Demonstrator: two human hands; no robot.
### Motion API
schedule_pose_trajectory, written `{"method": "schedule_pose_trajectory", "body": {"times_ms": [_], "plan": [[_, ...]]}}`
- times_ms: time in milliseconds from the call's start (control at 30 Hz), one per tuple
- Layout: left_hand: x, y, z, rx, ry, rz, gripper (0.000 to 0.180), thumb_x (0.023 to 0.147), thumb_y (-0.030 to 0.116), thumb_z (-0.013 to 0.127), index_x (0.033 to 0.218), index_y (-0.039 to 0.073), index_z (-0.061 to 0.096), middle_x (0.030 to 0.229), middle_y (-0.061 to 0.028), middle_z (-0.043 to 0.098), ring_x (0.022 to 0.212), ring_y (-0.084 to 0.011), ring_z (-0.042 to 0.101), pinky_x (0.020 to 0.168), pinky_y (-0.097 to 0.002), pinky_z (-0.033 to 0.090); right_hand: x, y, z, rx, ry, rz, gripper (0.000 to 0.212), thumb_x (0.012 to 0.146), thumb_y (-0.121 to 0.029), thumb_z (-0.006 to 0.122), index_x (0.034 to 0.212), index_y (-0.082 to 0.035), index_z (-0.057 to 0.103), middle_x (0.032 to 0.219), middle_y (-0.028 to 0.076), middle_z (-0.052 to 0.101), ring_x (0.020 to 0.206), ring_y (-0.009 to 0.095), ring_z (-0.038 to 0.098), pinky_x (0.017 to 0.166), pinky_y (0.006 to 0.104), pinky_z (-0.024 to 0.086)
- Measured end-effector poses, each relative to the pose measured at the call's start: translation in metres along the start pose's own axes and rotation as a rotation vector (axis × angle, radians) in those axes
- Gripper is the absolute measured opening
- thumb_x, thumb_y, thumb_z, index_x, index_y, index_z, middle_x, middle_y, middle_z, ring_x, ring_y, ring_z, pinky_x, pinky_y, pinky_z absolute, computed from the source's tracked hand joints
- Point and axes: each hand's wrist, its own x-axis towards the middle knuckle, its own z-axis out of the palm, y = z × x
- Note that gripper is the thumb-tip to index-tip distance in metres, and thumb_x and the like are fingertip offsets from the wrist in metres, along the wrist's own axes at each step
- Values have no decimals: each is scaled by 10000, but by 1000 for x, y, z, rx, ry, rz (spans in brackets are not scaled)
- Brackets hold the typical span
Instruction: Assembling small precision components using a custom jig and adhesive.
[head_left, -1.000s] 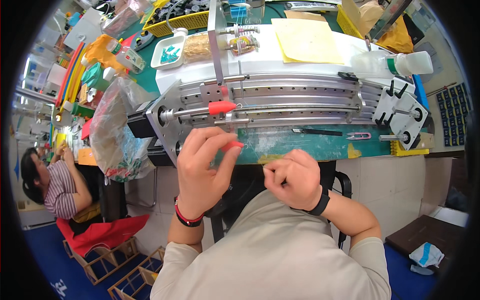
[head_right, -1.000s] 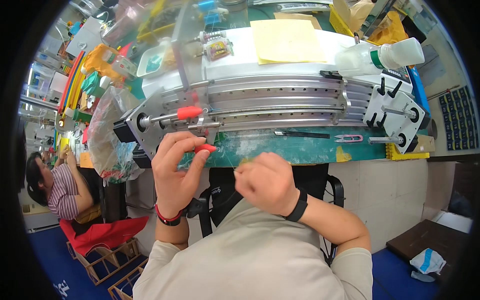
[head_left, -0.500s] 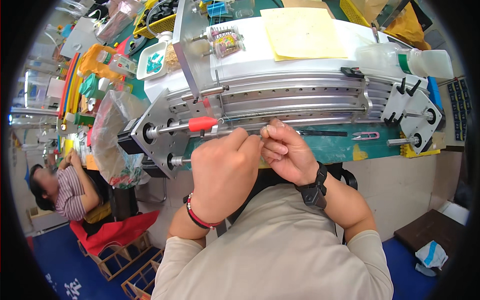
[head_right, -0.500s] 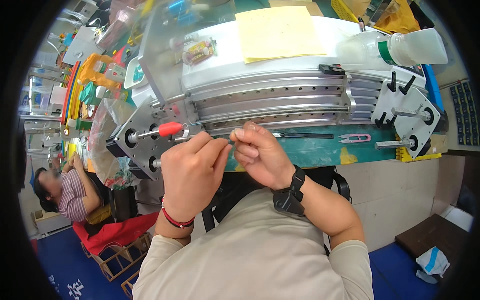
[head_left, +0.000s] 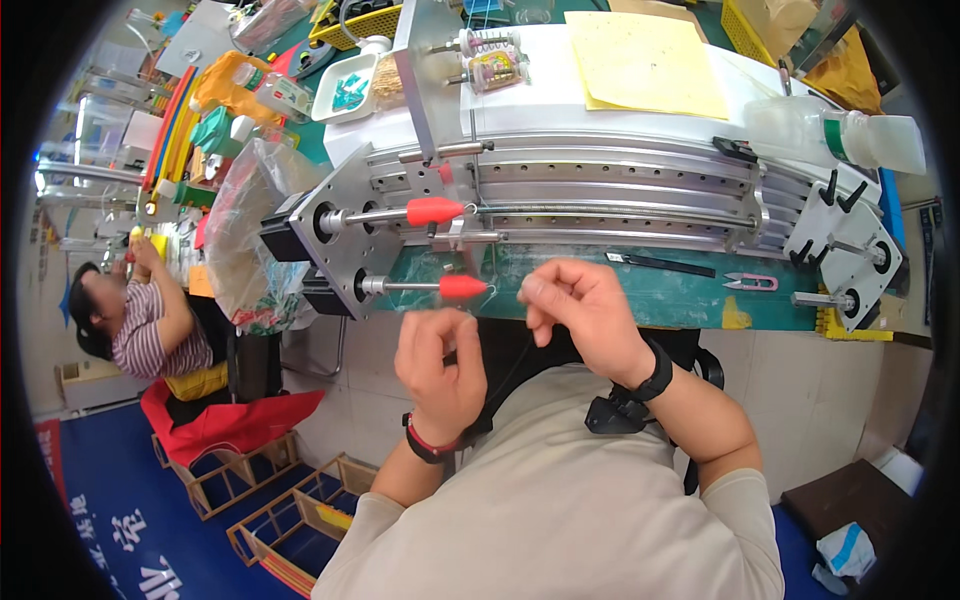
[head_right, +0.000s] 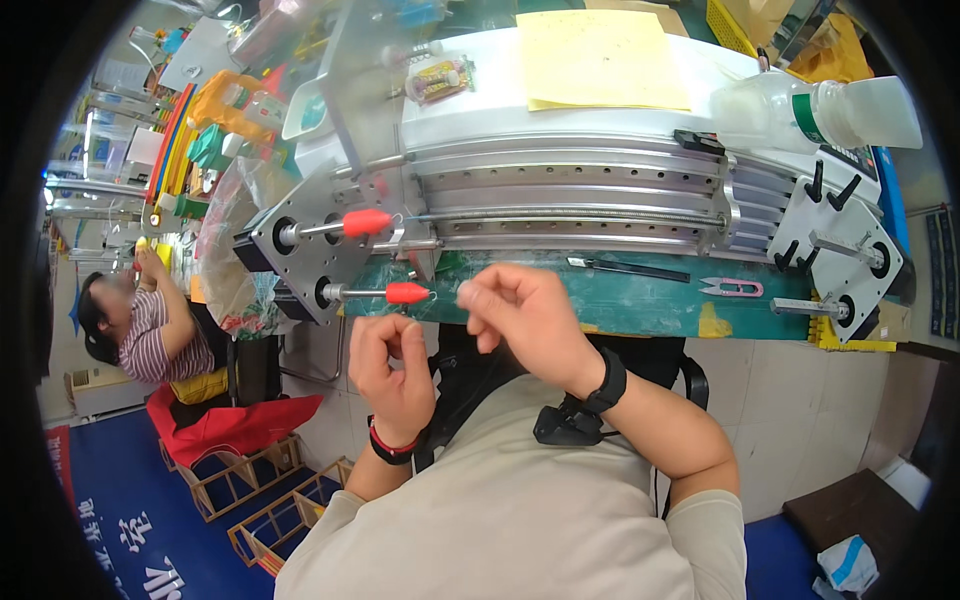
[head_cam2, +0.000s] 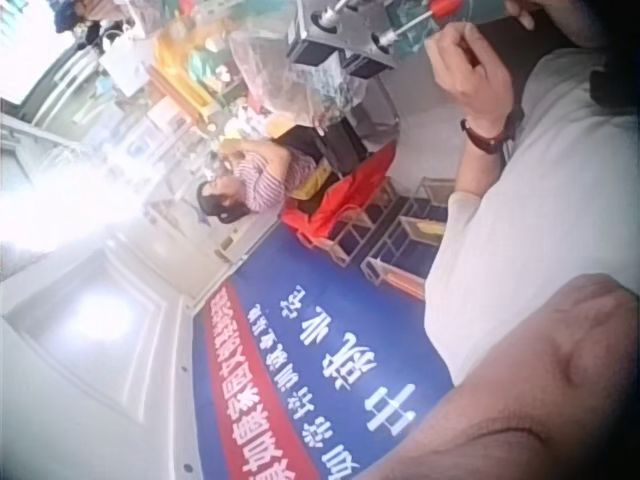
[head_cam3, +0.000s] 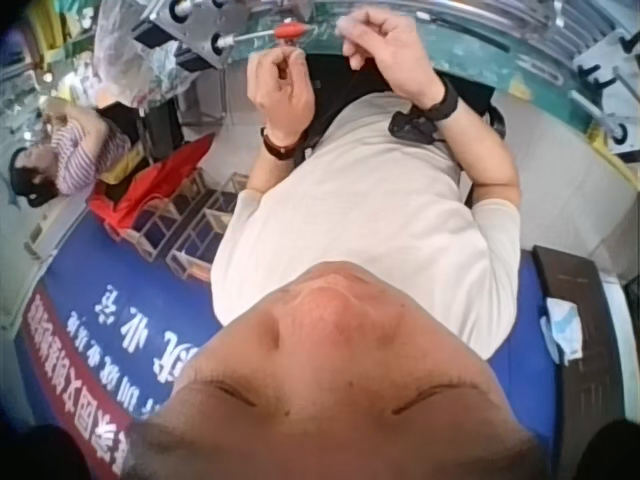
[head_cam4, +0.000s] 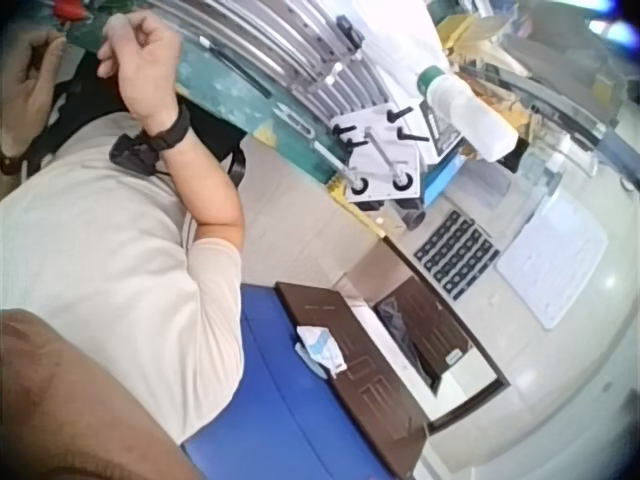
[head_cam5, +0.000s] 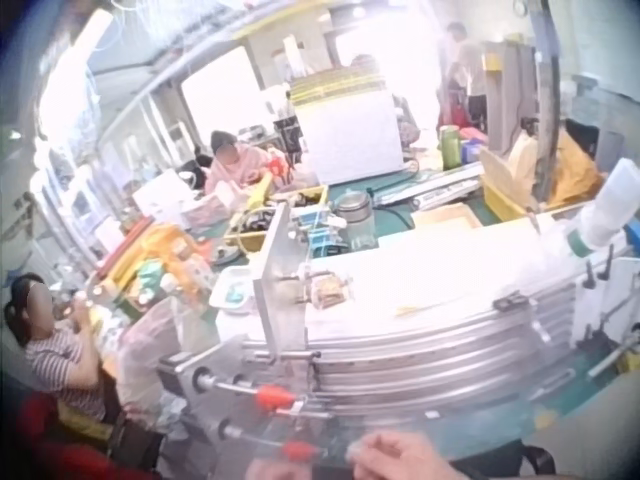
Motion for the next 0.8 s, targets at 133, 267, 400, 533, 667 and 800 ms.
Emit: {"method": "schedule_pose_trajectory", "body": {"times_ms": [133,267,400,533,667,800], "plan": [[15,-6,-3,109,62,10,52,972,-41,678,969,-9,637,879,-117,592,756,-274,530,674,-389,426,1,13,-1,62,131,-26,230,1107,-235,696,1015,-24,696,771,7,660,651,78,602,607,233,495],[37,3,-7,44,-10,121,46,958,-38,678,971,-12,643,865,-115,577,747,-263,520,673,-384,407,-8,10,-5,221,168,-53,255,1116,-284,690,1031,-45,701,783,-5,663,644,94,608,618,258,506],[37,7,-6,147,-218,426,132,873,-31,740,969,41,687,852,-87,596,754,-282,568,656,-413,407,-43,-12,-13,232,222,98,274,1152,-297,630,1098,-35,691,832,31,701,694,142,665,660,306,555],[27,10,-2,96,-450,657,162,838,38,790,953,95,691,813,-26,551,743,-220,565,643,-402,392,-116,-43,-44,-149,275,145,273,1133,-259,636,1140,5,709,857,80,741,664,155,703,638,293,580],[-3,-12,22,-186,-766,621,83,912,113,779,938,84,705,790,-60,566,735,-254,593,663,-399,453,-169,-89,-63,-566,670,-203,243,1106,-234,657,1073,-4,730,802,55,721,677,126,703,638,268,568],[-22,-46,68,-406,-1114,294,116,1001,166,731,986,52,744,863,-115,683,785,-276,667,724,-379,526,-163,-139,-127,-707,1068,-472,313,1107,-284,666,1020,6,744,806,40,717,697,117,700,643,279,552]]}}
